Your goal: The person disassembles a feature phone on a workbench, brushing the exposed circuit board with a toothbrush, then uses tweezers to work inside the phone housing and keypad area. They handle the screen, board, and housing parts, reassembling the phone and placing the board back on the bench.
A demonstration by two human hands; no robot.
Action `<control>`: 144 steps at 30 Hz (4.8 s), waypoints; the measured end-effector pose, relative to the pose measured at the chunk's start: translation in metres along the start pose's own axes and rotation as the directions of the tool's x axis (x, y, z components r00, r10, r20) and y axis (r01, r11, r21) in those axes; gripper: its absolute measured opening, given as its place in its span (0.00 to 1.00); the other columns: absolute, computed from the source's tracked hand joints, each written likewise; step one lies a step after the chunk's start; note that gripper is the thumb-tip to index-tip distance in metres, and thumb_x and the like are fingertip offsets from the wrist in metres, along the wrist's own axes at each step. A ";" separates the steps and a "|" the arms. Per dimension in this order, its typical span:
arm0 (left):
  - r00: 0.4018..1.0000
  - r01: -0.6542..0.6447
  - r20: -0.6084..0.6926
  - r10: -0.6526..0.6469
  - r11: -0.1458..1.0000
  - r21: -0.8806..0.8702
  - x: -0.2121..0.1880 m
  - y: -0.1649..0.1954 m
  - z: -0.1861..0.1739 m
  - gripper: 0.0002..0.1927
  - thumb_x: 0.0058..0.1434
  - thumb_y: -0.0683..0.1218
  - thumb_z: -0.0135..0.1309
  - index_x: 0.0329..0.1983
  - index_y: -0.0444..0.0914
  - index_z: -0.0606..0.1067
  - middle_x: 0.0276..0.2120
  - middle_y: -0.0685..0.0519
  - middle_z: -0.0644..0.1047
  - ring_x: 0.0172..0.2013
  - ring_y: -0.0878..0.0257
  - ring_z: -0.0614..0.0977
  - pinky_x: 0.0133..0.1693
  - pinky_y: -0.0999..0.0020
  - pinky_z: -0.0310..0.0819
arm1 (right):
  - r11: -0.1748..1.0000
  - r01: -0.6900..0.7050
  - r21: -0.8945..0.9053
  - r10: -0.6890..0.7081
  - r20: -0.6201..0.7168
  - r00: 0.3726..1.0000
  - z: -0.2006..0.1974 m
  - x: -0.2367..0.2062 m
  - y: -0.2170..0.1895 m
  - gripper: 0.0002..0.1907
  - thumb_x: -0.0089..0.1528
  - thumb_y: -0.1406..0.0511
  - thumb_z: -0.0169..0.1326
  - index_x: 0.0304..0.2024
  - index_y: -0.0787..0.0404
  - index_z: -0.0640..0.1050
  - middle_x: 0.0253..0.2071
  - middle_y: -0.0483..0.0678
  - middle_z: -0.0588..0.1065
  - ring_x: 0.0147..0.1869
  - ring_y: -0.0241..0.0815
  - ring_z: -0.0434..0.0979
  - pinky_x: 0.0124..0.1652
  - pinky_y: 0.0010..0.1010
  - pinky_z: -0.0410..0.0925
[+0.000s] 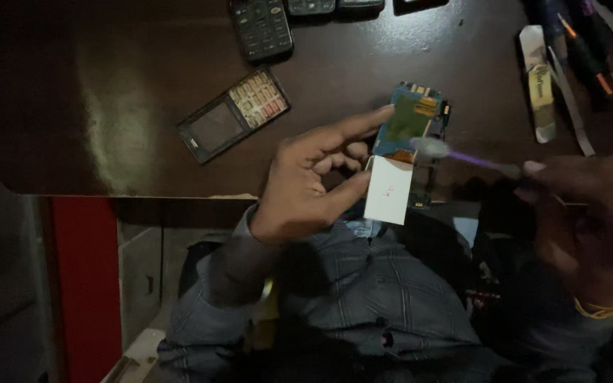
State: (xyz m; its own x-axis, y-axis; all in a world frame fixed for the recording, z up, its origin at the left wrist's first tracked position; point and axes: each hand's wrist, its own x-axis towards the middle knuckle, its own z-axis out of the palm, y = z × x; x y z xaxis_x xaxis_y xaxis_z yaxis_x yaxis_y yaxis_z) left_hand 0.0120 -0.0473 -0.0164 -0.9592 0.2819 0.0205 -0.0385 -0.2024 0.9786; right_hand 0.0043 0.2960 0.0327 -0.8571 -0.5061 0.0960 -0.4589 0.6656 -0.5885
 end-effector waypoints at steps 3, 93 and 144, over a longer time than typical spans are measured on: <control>1.000 -0.002 0.000 0.002 1.000 -0.002 -0.001 -0.003 -0.001 0.28 0.72 0.35 0.59 0.73 0.39 0.68 0.42 0.56 0.79 0.43 0.73 0.80 0.50 0.73 0.82 | 0.986 0.134 -0.095 -0.138 -0.028 0.990 0.006 0.016 -0.015 0.17 0.60 0.81 0.59 0.51 0.69 0.77 0.44 0.57 0.76 0.41 0.50 0.79 0.38 0.33 0.67; 0.998 -0.003 0.064 0.000 0.999 0.048 0.007 0.007 -0.005 0.28 0.69 0.33 0.62 0.70 0.39 0.71 0.50 0.48 0.81 0.43 0.71 0.80 0.48 0.73 0.78 | 0.921 -0.213 -0.328 0.104 -0.320 0.942 0.035 0.026 -0.023 0.10 0.73 0.80 0.60 0.53 0.70 0.74 0.53 0.56 0.72 0.51 0.48 0.78 0.48 0.30 0.73; 0.970 0.189 0.192 -0.146 0.956 -0.226 -0.007 0.011 0.023 0.31 0.69 0.33 0.57 0.75 0.39 0.68 0.44 0.55 0.78 0.47 0.70 0.79 0.58 0.67 0.82 | 0.953 -0.013 0.304 0.077 -0.201 0.976 0.036 0.027 -0.064 0.10 0.62 0.70 0.65 0.45 0.65 0.80 0.42 0.53 0.81 0.45 0.39 0.84 0.37 0.25 0.73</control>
State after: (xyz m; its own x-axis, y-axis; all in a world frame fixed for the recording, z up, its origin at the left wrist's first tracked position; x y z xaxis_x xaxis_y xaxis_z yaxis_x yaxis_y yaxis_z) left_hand 0.0252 -0.0299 -0.0013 -0.8713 0.4836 -0.0840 -0.2814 -0.3519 0.8927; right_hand 0.0189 0.2197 0.0444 -0.9196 -0.3323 0.2097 -0.3551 0.4743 -0.8056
